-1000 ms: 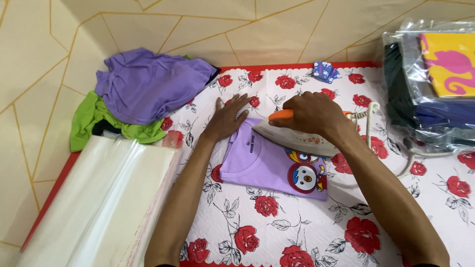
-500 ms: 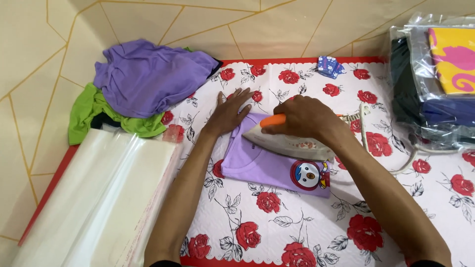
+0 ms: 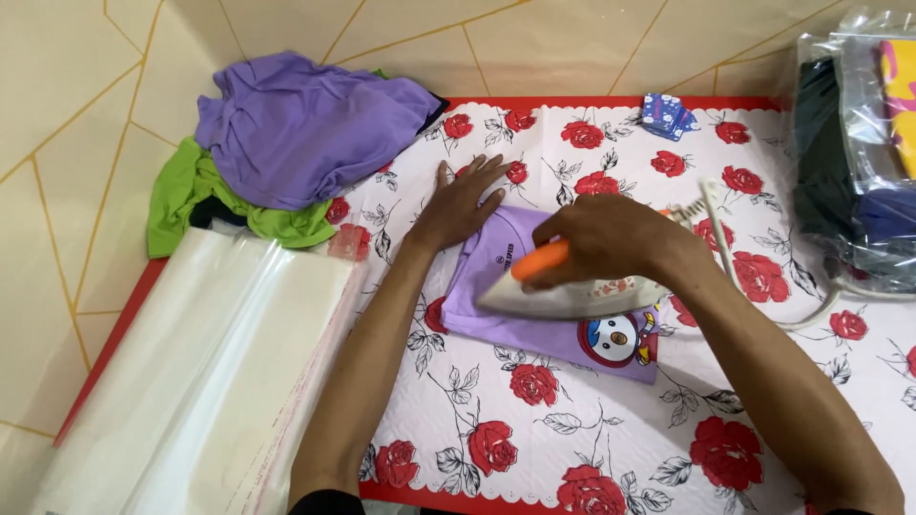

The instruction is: Ironing and folding purple garments, including a t-shirt with a cartoon graphic, on a floral patterned surface.

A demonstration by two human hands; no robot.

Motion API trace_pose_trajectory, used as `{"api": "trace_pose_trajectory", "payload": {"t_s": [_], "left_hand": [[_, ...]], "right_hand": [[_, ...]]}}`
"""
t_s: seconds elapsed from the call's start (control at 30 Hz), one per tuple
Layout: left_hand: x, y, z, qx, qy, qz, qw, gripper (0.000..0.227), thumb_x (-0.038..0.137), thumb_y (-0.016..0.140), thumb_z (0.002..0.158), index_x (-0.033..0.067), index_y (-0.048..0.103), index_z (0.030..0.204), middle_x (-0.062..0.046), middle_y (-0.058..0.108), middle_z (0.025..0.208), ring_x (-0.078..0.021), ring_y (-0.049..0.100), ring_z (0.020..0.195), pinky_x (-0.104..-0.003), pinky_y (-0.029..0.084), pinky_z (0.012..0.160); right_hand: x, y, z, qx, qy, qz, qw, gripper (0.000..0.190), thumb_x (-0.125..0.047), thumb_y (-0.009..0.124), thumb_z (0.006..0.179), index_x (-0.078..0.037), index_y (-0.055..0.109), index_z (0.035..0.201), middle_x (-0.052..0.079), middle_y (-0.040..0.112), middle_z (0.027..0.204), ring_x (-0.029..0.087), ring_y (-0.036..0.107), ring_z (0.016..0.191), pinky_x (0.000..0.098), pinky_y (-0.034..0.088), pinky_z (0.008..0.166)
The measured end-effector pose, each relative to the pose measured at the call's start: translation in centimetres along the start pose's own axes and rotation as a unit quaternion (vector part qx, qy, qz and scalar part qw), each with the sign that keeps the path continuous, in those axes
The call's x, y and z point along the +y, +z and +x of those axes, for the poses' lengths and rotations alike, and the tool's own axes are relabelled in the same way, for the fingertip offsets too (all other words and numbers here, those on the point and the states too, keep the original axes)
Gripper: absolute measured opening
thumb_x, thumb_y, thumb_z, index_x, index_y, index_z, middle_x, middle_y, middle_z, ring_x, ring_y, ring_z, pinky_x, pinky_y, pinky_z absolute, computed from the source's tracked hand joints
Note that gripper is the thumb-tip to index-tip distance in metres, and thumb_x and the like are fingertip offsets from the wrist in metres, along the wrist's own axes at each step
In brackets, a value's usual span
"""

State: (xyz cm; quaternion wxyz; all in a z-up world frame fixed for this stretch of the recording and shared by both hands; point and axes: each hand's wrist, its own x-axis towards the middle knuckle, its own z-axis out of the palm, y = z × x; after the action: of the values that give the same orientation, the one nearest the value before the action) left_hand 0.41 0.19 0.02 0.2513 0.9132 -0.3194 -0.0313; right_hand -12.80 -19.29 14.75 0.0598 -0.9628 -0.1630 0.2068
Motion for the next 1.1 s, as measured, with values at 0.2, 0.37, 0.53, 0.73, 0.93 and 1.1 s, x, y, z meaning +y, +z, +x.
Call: {"api": "trace_pose_trajectory", "payload": {"t_s": [0.2,0.37,0.53,0.73,0.93,1.1], "left_hand": [[-0.3,0.5,0.0,0.007,0.009,0.006,1.0,0.047,0.039,0.037,0.113,0.0251,0.042,0.157,-0.006,0.037,0.167,-0.0282,0.025,0.157,-0.07,-0.001,0.123],[-0.9,0.9,0.0,0.011,0.025,0.002,1.0,0.047,0.039,0.038,0.113,0.0253,0.041,0.158,-0.009,0.036,0.167,-0.0319,0.025,0.157,-0.072,0.0,0.122],[-0.5,0.6,-0.1,0.012,0.016,-0.002,1.0,0.048,0.043,0.037,0.113,0.0268,0.041,0.158,-0.006,0.035,0.167,-0.0305,0.025,0.157,-0.07,-0.002,0.122],[0.0,0.1,-0.3,-0.011,0.009,0.008,1.0,0.047,0.041,0.036,0.114,0.0279,0.039,0.159,-0.006,0.034,0.167,-0.0288,0.024,0.157,-0.068,-0.003,0.123],[0.7,-0.2,-0.3,-0.011,-0.005,-0.003,1.0,0.048,0.041,0.036,0.113,0.0264,0.04,0.158,-0.008,0.035,0.167,-0.0284,0.023,0.157,-0.067,-0.006,0.122],[1.1,-0.5,-0.6,-0.022,-0.002,0.004,1.0,0.049,0.043,0.036,0.113,0.0253,0.04,0.158,-0.008,0.034,0.167,-0.0294,0.022,0.157,-0.068,-0.006,0.122]], "right_hand": [[0.4,0.2,-0.2,0.009,0.015,0.011,1.0,0.059,-0.07,0.069,0.078,-0.022,0.079,0.11,0.015,0.079,0.1,0.038,0.073,0.099,0.0476,0.055,0.093],[1.8,0.8,1.2,0.037,0.04,0.039,0.998,0.056,-0.068,0.066,0.081,-0.021,0.078,0.11,0.018,0.077,0.104,0.043,0.07,0.107,0.0524,0.054,0.096],[5.2,0.8,1.9,0.113,0.082,0.003,0.99,0.066,-0.08,0.066,0.079,-0.023,0.078,0.112,0.02,0.075,0.103,0.044,0.071,0.103,0.0514,0.053,0.093],[3.8,-1.8,-2.4,-0.052,0.021,0.048,0.997,0.058,-0.064,0.076,0.069,-0.023,0.078,0.11,0.016,0.079,0.104,0.041,0.072,0.106,0.0495,0.054,0.097],[2.0,0.1,-3.1,-0.088,-0.016,-0.019,0.996,0.058,-0.067,0.074,0.074,-0.026,0.076,0.114,0.015,0.077,0.099,0.036,0.074,0.096,0.0441,0.055,0.09],[2.9,1.3,-3.6,-0.083,-0.022,-0.024,0.996,0.059,-0.069,0.072,0.076,-0.026,0.074,0.116,0.015,0.077,0.098,0.038,0.073,0.096,0.0447,0.055,0.089]]}}
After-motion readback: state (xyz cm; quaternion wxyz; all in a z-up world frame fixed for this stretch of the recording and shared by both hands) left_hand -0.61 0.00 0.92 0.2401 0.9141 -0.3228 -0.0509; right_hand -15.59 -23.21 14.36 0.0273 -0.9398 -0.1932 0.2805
